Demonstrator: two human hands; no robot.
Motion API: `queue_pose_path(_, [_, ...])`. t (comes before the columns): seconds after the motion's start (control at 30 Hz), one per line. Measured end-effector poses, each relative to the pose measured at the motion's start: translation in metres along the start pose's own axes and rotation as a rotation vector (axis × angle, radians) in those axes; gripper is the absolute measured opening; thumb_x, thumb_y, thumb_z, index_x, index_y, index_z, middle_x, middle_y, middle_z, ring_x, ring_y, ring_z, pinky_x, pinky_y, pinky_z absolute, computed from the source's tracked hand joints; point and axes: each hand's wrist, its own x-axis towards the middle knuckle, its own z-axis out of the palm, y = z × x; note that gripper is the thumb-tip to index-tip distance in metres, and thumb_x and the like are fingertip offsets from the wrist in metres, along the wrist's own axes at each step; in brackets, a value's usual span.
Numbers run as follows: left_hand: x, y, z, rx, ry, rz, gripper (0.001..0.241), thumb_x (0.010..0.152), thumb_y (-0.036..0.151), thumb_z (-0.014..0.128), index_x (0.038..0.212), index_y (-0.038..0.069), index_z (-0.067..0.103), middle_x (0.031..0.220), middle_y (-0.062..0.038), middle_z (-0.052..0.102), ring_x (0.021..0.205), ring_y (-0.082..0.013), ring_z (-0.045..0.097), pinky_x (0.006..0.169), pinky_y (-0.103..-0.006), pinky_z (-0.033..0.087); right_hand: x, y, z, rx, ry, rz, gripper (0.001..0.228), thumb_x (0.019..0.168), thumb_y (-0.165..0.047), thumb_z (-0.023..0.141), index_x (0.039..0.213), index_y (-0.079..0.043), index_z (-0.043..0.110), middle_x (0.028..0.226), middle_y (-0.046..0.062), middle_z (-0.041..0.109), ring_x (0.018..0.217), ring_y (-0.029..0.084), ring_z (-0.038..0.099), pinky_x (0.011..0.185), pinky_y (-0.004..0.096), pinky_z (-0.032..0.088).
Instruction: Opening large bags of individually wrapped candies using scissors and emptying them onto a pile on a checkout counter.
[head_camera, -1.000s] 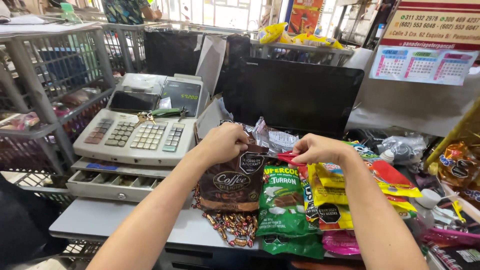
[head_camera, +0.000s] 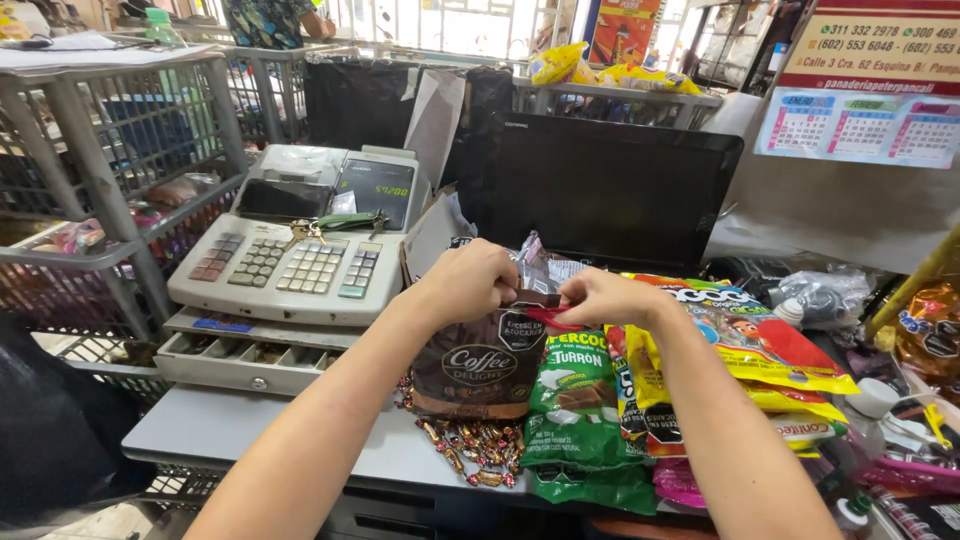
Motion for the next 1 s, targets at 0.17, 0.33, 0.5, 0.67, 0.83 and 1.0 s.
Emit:
queue_pose_path(0.17, [0.003, -0.009, 0.005, 0.053, -0.001, -0.015, 0.011, 0.089, 0.017, 0.073, 0.096, 0.018, 0.082, 0.088, -0.007, 0.077, 0.095, -0.0313, 0.074, 0.088, -0.0476, 0.06, -0.008, -0.022, 0.007, -0.007, -0.021, -0.003, 0.027, 0.082, -0.027, 0.081, 0.092, -0.002, 0.08, 0.086, 0.017, 0.073, 0.086, 0.026, 0.069, 0.07, 0.033, 0.058])
queue_pose_path(0.33, [0.0, -0.008, 0.004, 0.007, 0.011, -0.011, 0.012, 0.089, 0.015, 0.074, 0.097, 0.016, 0.083, 0.088, -0.008, 0.078, 0.096, -0.0326, 0.074, 0.087, -0.048, 0.06, -0.027, -0.06, 0.017, 0.013, -0.014, 0.033, 0.031, 0.08, -0.028, 0.081, 0.096, -0.002, 0.08, 0.088, 0.016, 0.073, 0.088, 0.027, 0.069, 0.072, 0.036, 0.057])
queue_pose_path(0.5, [-0.002, -0.016, 0.005, -0.051, 0.081, -0.013, 0.016, 0.09, 0.012, 0.072, 0.102, 0.016, 0.083, 0.09, -0.007, 0.078, 0.094, -0.0303, 0.073, 0.088, -0.0449, 0.059, -0.036, -0.08, 0.023, 0.008, -0.01, -0.026, 0.021, 0.085, -0.023, 0.075, 0.083, -0.003, 0.078, 0.073, 0.01, 0.067, 0.07, 0.022, 0.064, 0.064, 0.033, 0.053])
queue_pose_path(0.67, [-0.005, -0.01, 0.002, -0.13, 0.108, 0.019, 0.018, 0.09, 0.009, 0.072, 0.103, 0.015, 0.082, 0.091, -0.008, 0.077, 0.094, -0.0313, 0.072, 0.089, -0.0452, 0.058, -0.025, -0.089, 0.032, -0.031, 0.019, -0.089, 0.019, 0.085, -0.02, 0.075, 0.075, -0.004, 0.074, 0.063, 0.007, 0.063, 0.061, 0.018, 0.06, 0.058, 0.029, 0.049])
queue_pose_path(0.83, [-0.012, -0.041, 0.015, -0.24, 0.232, 0.018, 0.014, 0.091, 0.009, 0.074, 0.102, 0.013, 0.082, 0.09, -0.011, 0.076, 0.095, -0.0323, 0.072, 0.09, -0.0457, 0.058, -0.029, -0.091, 0.031, -0.058, 0.019, -0.054, 0.02, 0.087, -0.02, 0.073, 0.075, -0.004, 0.073, 0.062, 0.007, 0.061, 0.06, 0.017, 0.058, 0.056, 0.027, 0.046])
queue_pose_path(1.0, [-0.085, -0.042, 0.039, -0.536, 0.738, -0.491, 0.061, 0.102, 0.041, 0.062, 0.141, -0.004, 0.049, 0.138, -0.028, 0.056, 0.133, -0.0404, 0.053, 0.112, -0.0537, 0.044, -0.031, -0.095, 0.034, -0.068, 0.035, -0.039, 0.026, 0.083, -0.028, 0.08, 0.069, -0.006, 0.074, 0.056, 0.006, 0.058, 0.052, 0.015, 0.053, 0.053, 0.028, 0.043])
